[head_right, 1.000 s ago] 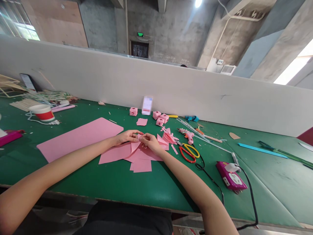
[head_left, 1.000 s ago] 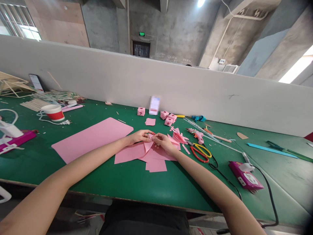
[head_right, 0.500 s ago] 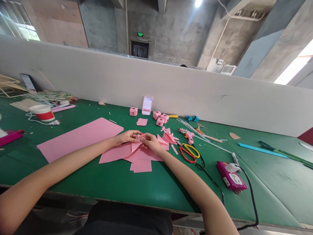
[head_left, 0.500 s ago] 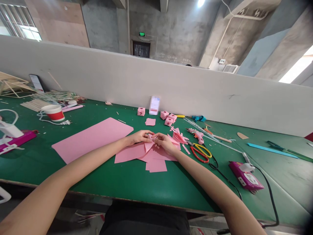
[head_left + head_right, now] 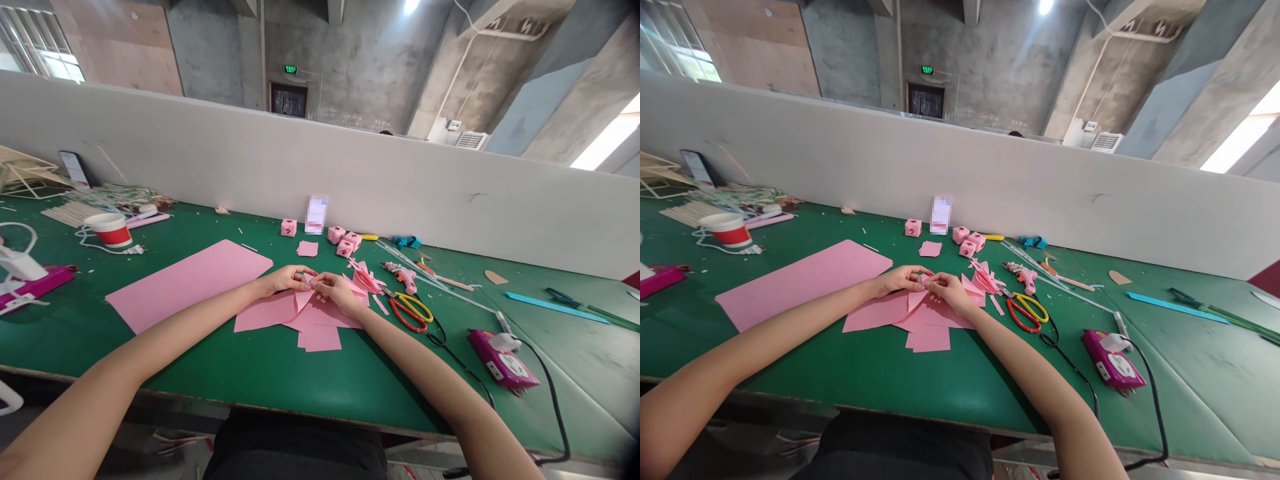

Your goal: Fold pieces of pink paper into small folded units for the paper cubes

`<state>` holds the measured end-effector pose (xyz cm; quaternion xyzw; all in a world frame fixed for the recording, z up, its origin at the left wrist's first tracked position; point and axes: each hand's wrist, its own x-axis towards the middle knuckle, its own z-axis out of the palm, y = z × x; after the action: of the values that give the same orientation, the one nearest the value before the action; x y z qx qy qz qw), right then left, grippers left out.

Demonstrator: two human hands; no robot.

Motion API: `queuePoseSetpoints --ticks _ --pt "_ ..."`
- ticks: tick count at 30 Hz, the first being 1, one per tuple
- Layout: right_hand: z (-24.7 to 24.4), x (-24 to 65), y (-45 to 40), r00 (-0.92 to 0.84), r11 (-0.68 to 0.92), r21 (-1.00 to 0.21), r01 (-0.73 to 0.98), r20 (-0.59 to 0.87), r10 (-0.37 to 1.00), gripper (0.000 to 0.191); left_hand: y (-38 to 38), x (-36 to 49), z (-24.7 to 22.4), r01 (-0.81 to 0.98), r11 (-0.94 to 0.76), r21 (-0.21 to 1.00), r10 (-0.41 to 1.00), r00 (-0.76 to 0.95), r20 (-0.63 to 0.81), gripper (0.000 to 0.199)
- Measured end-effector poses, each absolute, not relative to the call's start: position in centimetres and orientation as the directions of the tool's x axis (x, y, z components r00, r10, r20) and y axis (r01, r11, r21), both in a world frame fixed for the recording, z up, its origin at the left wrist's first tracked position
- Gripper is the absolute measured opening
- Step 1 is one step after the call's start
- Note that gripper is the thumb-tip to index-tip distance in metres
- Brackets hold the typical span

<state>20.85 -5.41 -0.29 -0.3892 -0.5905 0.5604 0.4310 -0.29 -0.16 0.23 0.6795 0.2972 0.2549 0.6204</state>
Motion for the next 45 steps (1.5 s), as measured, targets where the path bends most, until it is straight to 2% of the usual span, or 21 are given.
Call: queuePoseSetpoints --ticks 45 --pt "-0.82 20.89 -5.08 -0.322 0.086 -0.996 -0.005 0.083 0.943 0.041 -0.43 -0.14 0.51 0.083 -0.041 0.996 0.725 0.689 -0.028 0.058"
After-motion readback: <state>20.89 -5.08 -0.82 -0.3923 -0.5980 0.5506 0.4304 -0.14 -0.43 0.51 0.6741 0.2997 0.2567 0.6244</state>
